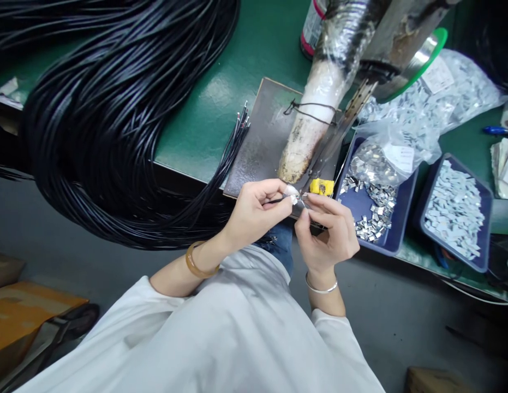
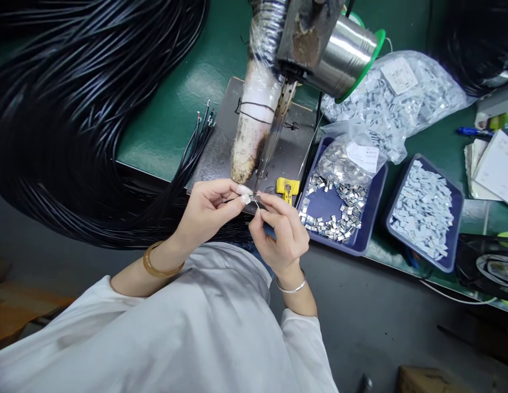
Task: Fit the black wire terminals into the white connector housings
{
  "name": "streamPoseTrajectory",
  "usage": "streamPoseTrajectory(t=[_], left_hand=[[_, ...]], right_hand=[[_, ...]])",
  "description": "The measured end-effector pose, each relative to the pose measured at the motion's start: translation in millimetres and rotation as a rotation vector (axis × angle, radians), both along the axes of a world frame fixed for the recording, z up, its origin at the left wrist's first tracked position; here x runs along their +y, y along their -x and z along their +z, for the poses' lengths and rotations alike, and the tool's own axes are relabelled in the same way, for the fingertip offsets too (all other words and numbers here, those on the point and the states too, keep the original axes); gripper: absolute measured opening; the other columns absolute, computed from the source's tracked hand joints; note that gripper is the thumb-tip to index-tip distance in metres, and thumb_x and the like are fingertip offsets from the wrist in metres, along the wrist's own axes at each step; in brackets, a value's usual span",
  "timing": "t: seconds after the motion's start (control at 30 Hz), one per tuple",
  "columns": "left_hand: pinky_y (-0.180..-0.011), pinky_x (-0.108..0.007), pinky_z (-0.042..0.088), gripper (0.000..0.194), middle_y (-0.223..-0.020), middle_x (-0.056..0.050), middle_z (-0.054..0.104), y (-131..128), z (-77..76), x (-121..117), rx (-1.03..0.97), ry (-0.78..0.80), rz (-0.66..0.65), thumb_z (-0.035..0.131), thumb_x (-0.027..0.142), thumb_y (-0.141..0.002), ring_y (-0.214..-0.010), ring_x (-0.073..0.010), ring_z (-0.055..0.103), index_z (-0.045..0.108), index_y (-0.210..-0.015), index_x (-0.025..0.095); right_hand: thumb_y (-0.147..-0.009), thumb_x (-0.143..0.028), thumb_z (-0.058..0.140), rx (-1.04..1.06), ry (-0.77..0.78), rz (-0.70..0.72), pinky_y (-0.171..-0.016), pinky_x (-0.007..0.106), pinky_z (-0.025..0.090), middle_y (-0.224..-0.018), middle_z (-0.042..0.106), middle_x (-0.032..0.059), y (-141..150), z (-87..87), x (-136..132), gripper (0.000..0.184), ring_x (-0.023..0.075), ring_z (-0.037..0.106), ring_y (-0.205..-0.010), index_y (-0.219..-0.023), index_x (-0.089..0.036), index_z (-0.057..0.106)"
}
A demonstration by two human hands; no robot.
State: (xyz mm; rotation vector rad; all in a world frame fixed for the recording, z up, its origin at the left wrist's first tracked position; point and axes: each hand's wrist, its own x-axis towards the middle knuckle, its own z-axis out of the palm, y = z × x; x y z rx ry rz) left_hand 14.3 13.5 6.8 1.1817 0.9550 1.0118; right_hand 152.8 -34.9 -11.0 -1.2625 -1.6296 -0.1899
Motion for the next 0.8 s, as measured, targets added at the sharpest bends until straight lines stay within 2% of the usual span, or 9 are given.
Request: streamPoseTrajectory(t=[0.2, 0.5, 0.67, 0.8], left_hand=[[-0.045, -0.018, 0.025, 0.012, -0.053, 0.004, 0.047, 1.2, -3.9, 0.2, 0.027, -0.004, -0.031, 0.068, 0.022, -0.078, -0.049, -0.0052, 0.036, 0.067, -0.07, 0.014], [-0.048, -0.018, 0.03, 0.013, -0.06, 0.001, 0.053, 1.2, -6.5, -2.8, 0.002, -0.034, -0.034, 0.066, 0.024, -0.083, -0.054, -0.0069, 0.044, 0.071, -0.078, 0.014], [-0.049, -0.018, 0.032, 0.011, -0.058, 0.002, 0.054, 1.1, -6.4, -0.4, -0.018, 0.036, -0.057, 0.07, 0.023, -0.078, -0.052, -0.0061, 0.042, 0.071, -0.074, 0.013], [-0.049, -0.019, 0.034, 0.014, -0.059, 0.003, 0.057, 2.3, -2.8, 1.7, -0.11, 0.125, -0.085, 0.077, 0.026, -0.073, -0.051, -0.0054, 0.041, 0.071, -0.074, 0.013]], right_hand=[[-0.08, -0.007, 0.071, -0.004, 0.026, -0.011, -0.078, 0.028, 0.063, -0.1, 0.077, 0.0035, -2.2, -2.8, -0.7, 0.02, 0.0151, 0.075, -0.088, -0.092, -0.022, 0.063], [-0.08, -0.007, 0.073, 0.003, 0.009, -0.018, -0.079, 0.03, 0.064, -0.101, 0.076, 0.0031, 0.6, -1.0, 0.1, 0.021, 0.0158, 0.074, -0.09, -0.092, -0.022, 0.067], [-0.084, -0.011, 0.069, 0.015, 0.018, 0.007, -0.076, 0.03, 0.064, -0.099, 0.077, 0.0038, -2.5, -7.3, -3.5, 0.017, 0.0162, 0.075, -0.087, -0.096, -0.022, 0.062], [-0.083, -0.009, 0.069, 0.023, 0.032, 0.002, -0.079, 0.03, 0.063, -0.099, 0.077, 0.0035, -2.6, -4.5, -4.0, 0.019, 0.0161, 0.075, -0.089, -0.096, -0.022, 0.064]])
